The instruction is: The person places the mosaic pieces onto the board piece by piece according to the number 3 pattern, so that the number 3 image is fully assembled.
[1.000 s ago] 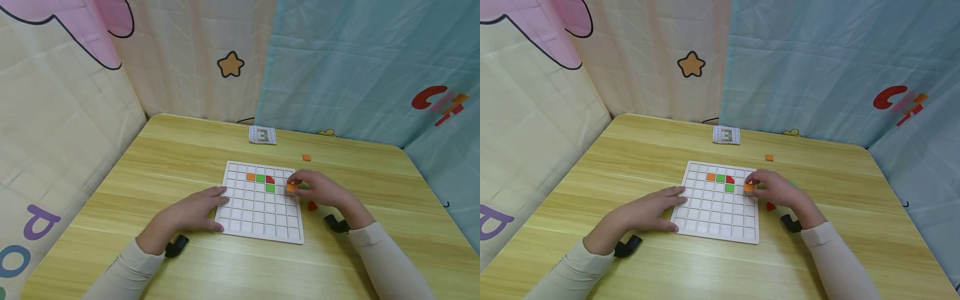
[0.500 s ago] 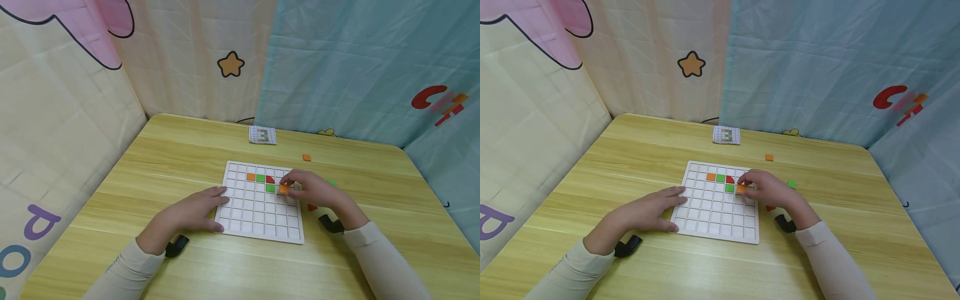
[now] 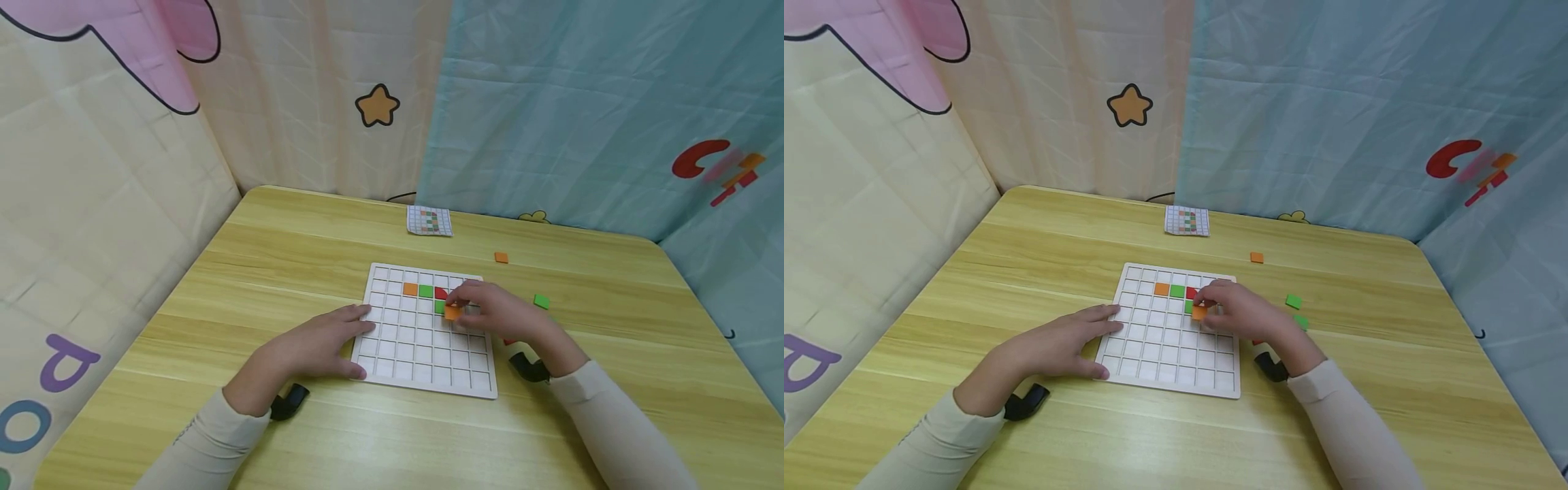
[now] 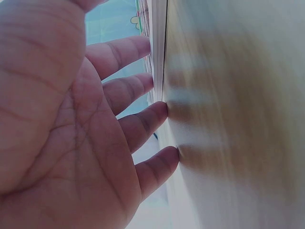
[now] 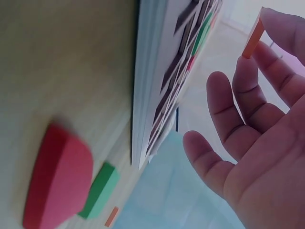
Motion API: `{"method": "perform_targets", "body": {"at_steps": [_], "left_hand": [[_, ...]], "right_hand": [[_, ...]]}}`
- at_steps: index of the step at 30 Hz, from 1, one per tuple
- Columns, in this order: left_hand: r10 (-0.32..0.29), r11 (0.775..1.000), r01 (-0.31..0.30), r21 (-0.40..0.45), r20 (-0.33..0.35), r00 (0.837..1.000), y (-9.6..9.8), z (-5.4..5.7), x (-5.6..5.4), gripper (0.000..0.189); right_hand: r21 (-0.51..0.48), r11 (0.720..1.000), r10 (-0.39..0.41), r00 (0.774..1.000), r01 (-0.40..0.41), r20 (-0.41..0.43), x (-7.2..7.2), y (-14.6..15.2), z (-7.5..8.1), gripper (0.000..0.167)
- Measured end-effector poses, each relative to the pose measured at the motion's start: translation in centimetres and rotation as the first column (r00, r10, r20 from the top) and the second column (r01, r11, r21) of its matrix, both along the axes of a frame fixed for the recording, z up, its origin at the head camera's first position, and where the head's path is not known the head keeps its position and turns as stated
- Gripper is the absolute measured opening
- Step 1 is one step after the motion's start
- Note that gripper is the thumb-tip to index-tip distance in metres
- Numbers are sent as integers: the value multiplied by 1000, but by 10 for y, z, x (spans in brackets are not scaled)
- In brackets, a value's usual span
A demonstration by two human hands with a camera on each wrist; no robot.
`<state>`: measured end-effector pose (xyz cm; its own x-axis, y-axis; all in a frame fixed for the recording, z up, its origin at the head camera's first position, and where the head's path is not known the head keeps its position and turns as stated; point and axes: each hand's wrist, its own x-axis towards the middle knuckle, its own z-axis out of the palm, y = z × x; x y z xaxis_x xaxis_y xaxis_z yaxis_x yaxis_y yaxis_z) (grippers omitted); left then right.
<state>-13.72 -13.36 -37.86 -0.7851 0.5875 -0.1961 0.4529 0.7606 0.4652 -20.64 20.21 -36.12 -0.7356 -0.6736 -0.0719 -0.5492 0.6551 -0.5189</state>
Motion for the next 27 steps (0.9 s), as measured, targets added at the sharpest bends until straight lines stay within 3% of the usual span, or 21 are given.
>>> {"method": "perform_targets", "body": {"at_steps": [27], "left_hand": [[-1,1000,1,-3,-2,1000,0,-1,-1,77]], "right_hand": [[100,994,49,999,-48,-4,-2,-19,-10,20]]}}
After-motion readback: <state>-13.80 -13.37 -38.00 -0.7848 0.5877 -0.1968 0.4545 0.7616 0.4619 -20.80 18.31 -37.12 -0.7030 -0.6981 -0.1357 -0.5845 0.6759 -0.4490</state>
